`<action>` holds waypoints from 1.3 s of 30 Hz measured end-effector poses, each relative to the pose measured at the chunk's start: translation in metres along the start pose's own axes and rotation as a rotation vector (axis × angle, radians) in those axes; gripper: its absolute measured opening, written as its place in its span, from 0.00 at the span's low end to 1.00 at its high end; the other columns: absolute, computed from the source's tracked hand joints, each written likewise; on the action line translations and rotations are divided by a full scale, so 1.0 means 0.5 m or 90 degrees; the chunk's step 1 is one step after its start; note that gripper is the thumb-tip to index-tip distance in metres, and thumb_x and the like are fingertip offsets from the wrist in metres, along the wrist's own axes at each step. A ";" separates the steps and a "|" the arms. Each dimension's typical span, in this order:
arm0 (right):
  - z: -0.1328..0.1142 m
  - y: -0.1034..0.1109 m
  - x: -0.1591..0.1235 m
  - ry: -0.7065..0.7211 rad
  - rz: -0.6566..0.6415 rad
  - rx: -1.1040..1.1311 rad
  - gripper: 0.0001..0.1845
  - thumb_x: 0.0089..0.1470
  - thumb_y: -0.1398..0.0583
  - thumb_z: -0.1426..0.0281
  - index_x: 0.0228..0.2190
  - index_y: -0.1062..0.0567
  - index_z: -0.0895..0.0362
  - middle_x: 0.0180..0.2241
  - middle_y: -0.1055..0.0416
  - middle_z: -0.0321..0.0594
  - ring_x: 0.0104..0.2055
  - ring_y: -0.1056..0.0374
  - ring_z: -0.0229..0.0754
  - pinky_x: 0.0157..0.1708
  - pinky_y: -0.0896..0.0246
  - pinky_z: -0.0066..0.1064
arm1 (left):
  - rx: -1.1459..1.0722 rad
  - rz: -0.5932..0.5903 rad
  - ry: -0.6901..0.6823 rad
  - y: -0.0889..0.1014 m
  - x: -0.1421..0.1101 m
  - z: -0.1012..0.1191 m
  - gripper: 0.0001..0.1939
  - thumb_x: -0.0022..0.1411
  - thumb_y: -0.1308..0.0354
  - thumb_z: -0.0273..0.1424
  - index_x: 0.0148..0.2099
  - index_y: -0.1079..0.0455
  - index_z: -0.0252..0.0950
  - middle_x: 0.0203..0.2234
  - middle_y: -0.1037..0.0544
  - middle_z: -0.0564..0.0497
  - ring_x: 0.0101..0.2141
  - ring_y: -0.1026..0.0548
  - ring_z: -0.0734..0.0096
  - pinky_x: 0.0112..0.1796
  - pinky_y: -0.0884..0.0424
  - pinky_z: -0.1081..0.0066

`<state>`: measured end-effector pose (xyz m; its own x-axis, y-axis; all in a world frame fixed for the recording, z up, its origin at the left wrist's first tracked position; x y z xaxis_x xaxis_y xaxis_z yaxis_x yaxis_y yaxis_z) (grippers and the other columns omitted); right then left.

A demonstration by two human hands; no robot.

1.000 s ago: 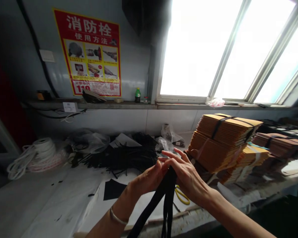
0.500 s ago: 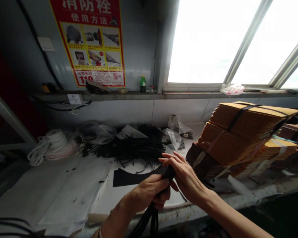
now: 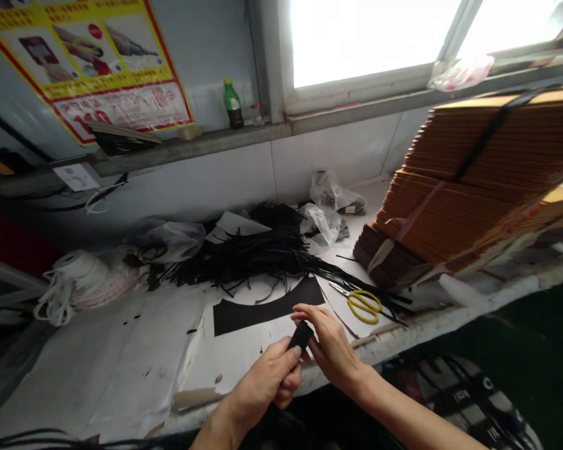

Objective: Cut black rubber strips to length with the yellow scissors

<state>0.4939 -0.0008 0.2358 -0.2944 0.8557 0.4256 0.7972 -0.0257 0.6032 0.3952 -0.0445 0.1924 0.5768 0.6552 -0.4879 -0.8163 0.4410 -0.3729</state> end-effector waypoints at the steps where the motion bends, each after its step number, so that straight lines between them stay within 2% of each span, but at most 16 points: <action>1: 0.023 -0.005 -0.008 -0.013 0.008 0.003 0.24 0.51 0.50 0.81 0.50 0.40 0.54 0.41 0.27 0.43 0.44 0.31 0.46 0.48 0.37 0.45 | 0.006 0.007 0.008 0.002 0.018 -0.011 0.18 0.64 0.50 0.47 0.43 0.43 0.38 0.17 0.46 0.63 0.15 0.55 0.84 0.16 0.57 0.78; 5: 0.091 -0.010 -0.037 -0.071 0.016 0.050 0.30 0.49 0.50 0.82 0.53 0.41 0.54 0.45 0.29 0.44 0.48 0.34 0.46 0.48 0.36 0.45 | 0.010 0.004 0.037 0.001 0.084 -0.050 0.18 0.64 0.50 0.47 0.46 0.46 0.40 0.17 0.47 0.64 0.15 0.56 0.83 0.15 0.58 0.78; 9: 0.129 0.001 -0.064 -0.094 -0.086 0.125 0.37 0.50 0.45 0.78 0.60 0.47 0.54 0.58 0.40 0.47 0.60 0.44 0.46 0.59 0.45 0.45 | -0.013 -0.002 0.052 0.012 0.136 -0.081 0.17 0.63 0.49 0.46 0.40 0.43 0.38 0.17 0.48 0.64 0.14 0.57 0.84 0.15 0.58 0.78; 11: 0.178 0.019 -0.085 -0.116 -0.115 0.131 0.36 0.53 0.44 0.73 0.61 0.48 0.53 0.61 0.44 0.47 0.63 0.48 0.46 0.60 0.47 0.44 | -0.035 -0.008 0.061 0.018 0.152 -0.094 0.17 0.64 0.49 0.46 0.41 0.41 0.37 0.16 0.49 0.64 0.15 0.58 0.84 0.15 0.58 0.78; 13: 0.275 0.042 -0.115 -0.190 -0.115 0.020 0.28 0.57 0.47 0.72 0.59 0.44 0.54 0.59 0.41 0.46 0.61 0.44 0.44 0.59 0.45 0.40 | -0.057 -0.018 0.077 0.020 0.165 -0.105 0.18 0.64 0.49 0.46 0.43 0.39 0.35 0.16 0.49 0.63 0.15 0.58 0.84 0.15 0.59 0.78; 15: 0.403 0.065 -0.153 -0.298 -0.127 -0.183 0.23 0.58 0.51 0.76 0.55 0.39 0.58 0.54 0.36 0.48 0.57 0.40 0.42 0.56 0.42 0.37 | -0.076 -0.017 0.093 0.021 0.174 -0.115 0.19 0.63 0.48 0.46 0.43 0.37 0.34 0.16 0.49 0.63 0.15 0.58 0.85 0.15 0.59 0.78; 18: 0.567 0.077 -0.194 -0.377 -0.179 -0.322 0.25 0.51 0.50 0.83 0.52 0.35 0.63 0.49 0.33 0.53 0.53 0.37 0.47 0.52 0.41 0.39 | -0.119 -0.006 0.113 0.022 0.187 -0.128 0.20 0.61 0.45 0.47 0.40 0.35 0.33 0.16 0.49 0.63 0.15 0.59 0.86 0.15 0.58 0.79; 20: 0.637 0.073 -0.202 -0.390 -0.211 -0.354 0.25 0.48 0.49 0.85 0.49 0.33 0.63 0.46 0.32 0.53 0.50 0.36 0.48 0.48 0.39 0.38 | -0.159 -0.007 0.121 0.026 0.193 -0.139 0.21 0.60 0.44 0.48 0.39 0.35 0.33 0.15 0.50 0.63 0.14 0.59 0.87 0.15 0.58 0.80; 22: 0.677 0.063 -0.197 -0.396 -0.230 -0.385 0.23 0.51 0.50 0.83 0.49 0.33 0.62 0.44 0.32 0.54 0.47 0.35 0.49 0.45 0.40 0.38 | -0.198 -0.017 0.122 0.034 0.197 -0.148 0.19 0.61 0.45 0.46 0.39 0.34 0.33 0.15 0.51 0.63 0.14 0.59 0.87 0.15 0.57 0.81; 26: 0.714 0.035 -0.173 -0.402 -0.253 -0.413 0.19 0.60 0.52 0.75 0.52 0.36 0.63 0.43 0.34 0.58 0.45 0.36 0.52 0.42 0.42 0.40 | -0.244 -0.049 0.094 0.058 0.200 -0.158 0.16 0.64 0.47 0.43 0.39 0.33 0.32 0.14 0.51 0.63 0.14 0.58 0.86 0.14 0.56 0.82; 29: 0.732 0.020 -0.157 -0.398 -0.285 -0.394 0.21 0.59 0.48 0.69 0.53 0.37 0.61 0.41 0.34 0.56 0.42 0.35 0.52 0.39 0.43 0.38 | -0.266 -0.065 0.073 0.072 0.202 -0.161 0.15 0.65 0.48 0.42 0.39 0.33 0.33 0.14 0.51 0.63 0.13 0.58 0.86 0.14 0.55 0.83; 33: 0.745 0.049 -0.142 -0.418 -0.297 -0.341 0.21 0.54 0.45 0.71 0.50 0.33 0.59 0.43 0.36 0.53 0.36 0.33 0.48 0.35 0.42 0.37 | -0.276 -0.076 0.049 0.081 0.205 -0.161 0.16 0.65 0.49 0.42 0.40 0.34 0.33 0.14 0.51 0.63 0.13 0.58 0.86 0.13 0.54 0.83; 36: 0.710 0.083 -0.153 -0.432 -0.285 -0.258 0.26 0.53 0.45 0.68 0.54 0.35 0.56 0.43 0.35 0.50 0.38 0.32 0.48 0.36 0.39 0.35 | -0.269 -0.073 0.034 0.086 0.207 -0.156 0.16 0.65 0.49 0.42 0.40 0.34 0.32 0.14 0.51 0.63 0.13 0.58 0.86 0.14 0.54 0.83; 38: 0.650 0.085 -0.188 -0.461 -0.270 -0.112 0.28 0.56 0.46 0.60 0.57 0.37 0.54 0.40 0.32 0.45 0.34 0.31 0.44 0.31 0.37 0.31 | -0.262 -0.071 0.030 0.087 0.207 -0.151 0.16 0.65 0.49 0.41 0.40 0.34 0.32 0.15 0.51 0.63 0.13 0.58 0.86 0.14 0.54 0.82; 39: 0.610 0.077 -0.215 -0.487 -0.261 -0.011 0.28 0.58 0.49 0.55 0.57 0.38 0.52 0.36 0.31 0.42 0.29 0.32 0.40 0.26 0.38 0.28 | -0.258 -0.071 0.031 0.087 0.207 -0.149 0.16 0.65 0.49 0.41 0.40 0.34 0.32 0.15 0.50 0.63 0.13 0.58 0.86 0.14 0.54 0.82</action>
<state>0.7168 0.0637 0.0074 -0.1164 0.9117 -0.3941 0.6956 0.3581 0.6228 0.4217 -0.0031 0.0667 0.6698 0.5831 -0.4597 -0.6769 0.2250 -0.7008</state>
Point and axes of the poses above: each hand's wrist, its own x-axis towards the middle knuckle, its own y-axis out of the back of the hand, z = x × y, the point moved 8 cm from there along x, towards the middle knuckle
